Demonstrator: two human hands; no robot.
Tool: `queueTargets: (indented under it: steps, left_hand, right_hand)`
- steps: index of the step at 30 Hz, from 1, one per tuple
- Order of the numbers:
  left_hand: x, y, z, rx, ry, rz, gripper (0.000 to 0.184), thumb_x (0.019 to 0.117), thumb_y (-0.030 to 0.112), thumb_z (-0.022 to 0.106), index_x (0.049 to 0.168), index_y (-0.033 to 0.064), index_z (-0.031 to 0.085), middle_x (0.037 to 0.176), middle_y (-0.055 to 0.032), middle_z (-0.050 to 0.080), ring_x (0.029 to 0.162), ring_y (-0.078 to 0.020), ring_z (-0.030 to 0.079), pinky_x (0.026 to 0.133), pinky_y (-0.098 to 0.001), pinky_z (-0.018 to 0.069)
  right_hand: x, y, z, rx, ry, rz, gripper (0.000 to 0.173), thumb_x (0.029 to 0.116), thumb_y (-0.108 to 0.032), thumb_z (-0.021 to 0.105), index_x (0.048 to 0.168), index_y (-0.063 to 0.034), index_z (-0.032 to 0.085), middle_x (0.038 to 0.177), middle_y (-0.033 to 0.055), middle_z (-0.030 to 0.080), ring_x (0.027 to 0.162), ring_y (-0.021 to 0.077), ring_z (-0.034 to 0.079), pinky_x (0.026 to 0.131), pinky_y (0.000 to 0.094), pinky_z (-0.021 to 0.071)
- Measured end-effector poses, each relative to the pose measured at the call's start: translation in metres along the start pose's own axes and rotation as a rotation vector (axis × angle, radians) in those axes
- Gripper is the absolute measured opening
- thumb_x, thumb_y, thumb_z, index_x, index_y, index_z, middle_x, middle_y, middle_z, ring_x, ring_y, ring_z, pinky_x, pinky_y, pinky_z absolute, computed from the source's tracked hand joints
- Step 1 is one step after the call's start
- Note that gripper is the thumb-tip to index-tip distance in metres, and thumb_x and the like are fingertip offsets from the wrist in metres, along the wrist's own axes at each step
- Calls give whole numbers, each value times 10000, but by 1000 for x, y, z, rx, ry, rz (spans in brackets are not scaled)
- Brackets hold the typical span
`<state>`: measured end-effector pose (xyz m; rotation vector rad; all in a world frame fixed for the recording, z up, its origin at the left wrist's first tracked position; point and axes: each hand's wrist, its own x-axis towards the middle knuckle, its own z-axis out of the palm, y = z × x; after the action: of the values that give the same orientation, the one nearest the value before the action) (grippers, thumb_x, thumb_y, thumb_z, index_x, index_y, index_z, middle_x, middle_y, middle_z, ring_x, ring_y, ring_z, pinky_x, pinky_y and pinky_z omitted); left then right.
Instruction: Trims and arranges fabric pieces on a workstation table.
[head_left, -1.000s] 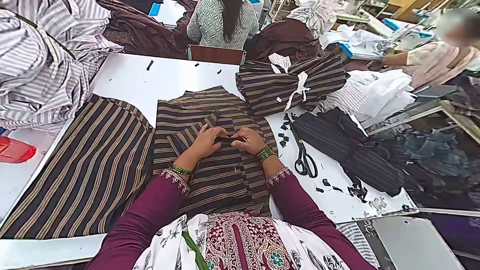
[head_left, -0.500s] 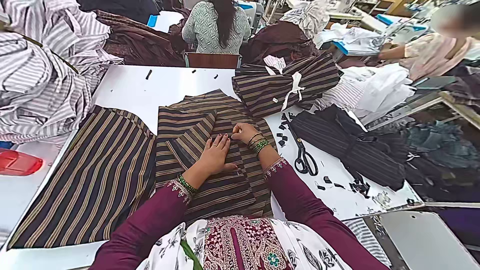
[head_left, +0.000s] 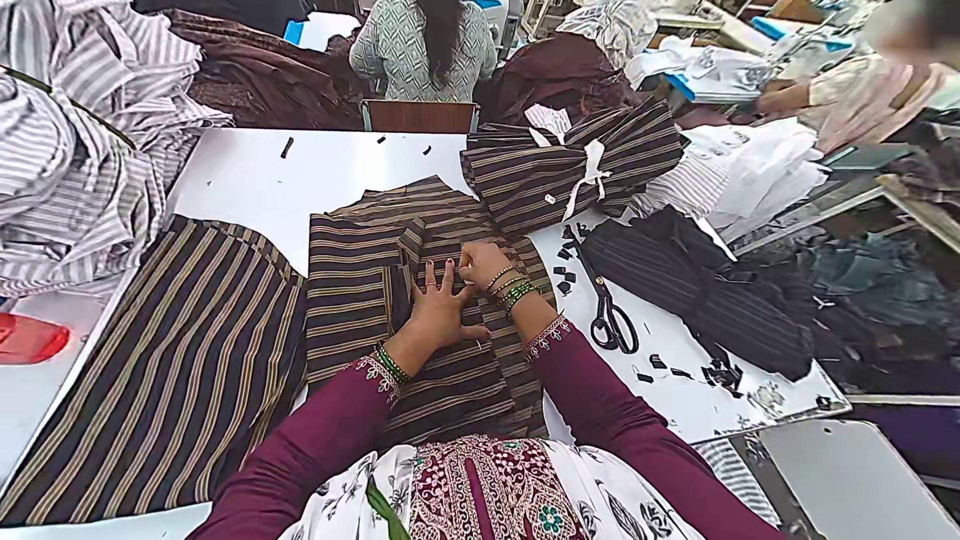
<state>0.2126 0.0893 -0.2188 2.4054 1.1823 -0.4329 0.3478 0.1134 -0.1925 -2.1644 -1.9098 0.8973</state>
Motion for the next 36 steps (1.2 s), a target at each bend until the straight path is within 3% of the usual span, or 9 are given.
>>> queueTargets:
  steps: [6, 11, 15, 20, 24, 27, 31, 34, 36]
  left_hand:
    - [-1, 1, -2, -29, -22, 4, 1000, 847, 802, 560, 1635, 267, 258, 1705, -235, -78, 1519, -577, -88, 1081, -849, 33]
    - [-3, 2, -2, -32, -15, 6, 1036, 856, 786, 567, 1661, 297, 136, 1698, -247, -100, 1518, -578, -97, 1083, -848, 34]
    - [-1, 0, 0, -26, -11, 3, 1058, 838, 815, 555, 1659, 352, 73, 1699, -232, -123, 1520, -573, -102, 1090, -841, 51]
    - [-1, -4, 2, -59, 10, 26, 1037, 844, 823, 532, 1656, 368, 76, 1700, -220, -137, 1526, -547, -138, 1096, -835, 0]
    - [3, -21, 12, -148, 167, 117, 777, 1049, 643, 279, 1664, 193, 127, 1725, -154, 70, 1586, -403, -21, 1197, -695, -74]
    - [5, -25, 9, -148, 169, 134, 623, 1116, 369, 302, 1648, 81, 152, 1718, -131, 152, 1595, -342, 65, 1234, -632, -5]
    - [6, -24, 10, -68, 149, 113, 693, 1098, 472, 329, 1648, 85, 159, 1725, -119, 117, 1598, -324, 43, 1242, -614, 8]
    - [5, -25, 10, -81, 159, 108, 840, 1038, 616, 403, 1648, 89, 166, 1724, -124, 122, 1597, -330, 55, 1243, -609, 9]
    - [3, -25, 9, -86, 158, 108, 931, 989, 685, 446, 1650, 96, 155, 1726, -120, 109, 1596, -335, 55, 1240, -615, 10]
  right_hand:
    - [2, -11, 6, -63, 22, 62, 151, 970, -88, 647, 1060, 30, 673, 1071, 245, 690, 1073, 397, 664, 918, 572, 514]
    - [-3, 2, 13, 88, 252, -29, 144, 967, -68, 656, 1080, 22, 660, 948, 263, 682, 911, 436, 681, 788, 600, 544]
    - [-8, 33, 3, 249, 298, -69, 470, 1007, -207, 669, 1430, -33, 563, 1317, 240, 629, 1120, 366, 666, 984, 518, 532]
    - [-95, 108, -12, 193, 430, 67, 377, 1039, -139, 561, 1358, 59, 597, 1394, 280, 574, 1227, 361, 622, 1062, 439, 493]
    - [-162, 157, -6, 22, 422, 409, 382, 1001, -36, 579, 1364, 83, 574, 1395, 343, 530, 1333, 461, 509, 1136, 538, 390]
    - [-181, 168, 3, 24, 400, 523, 488, 975, -123, 689, 1397, 72, 542, 1314, 311, 595, 1237, 443, 581, 1081, 547, 433]
    - [-178, 162, -13, 95, 203, 722, 496, 933, -291, 756, 1255, 62, 621, 1194, 271, 662, 1135, 392, 638, 996, 579, 468]
    - [-180, 151, -5, 469, 242, 626, 219, 1013, -89, 603, 1192, 36, 581, 859, 90, 648, 645, 122, 595, 584, 277, 492]
    - [-186, 131, 20, 875, 251, 424, 117, 1033, -55, 510, 1127, 13, 523, 695, 1, 544, 510, 51, 520, 480, 191, 448]
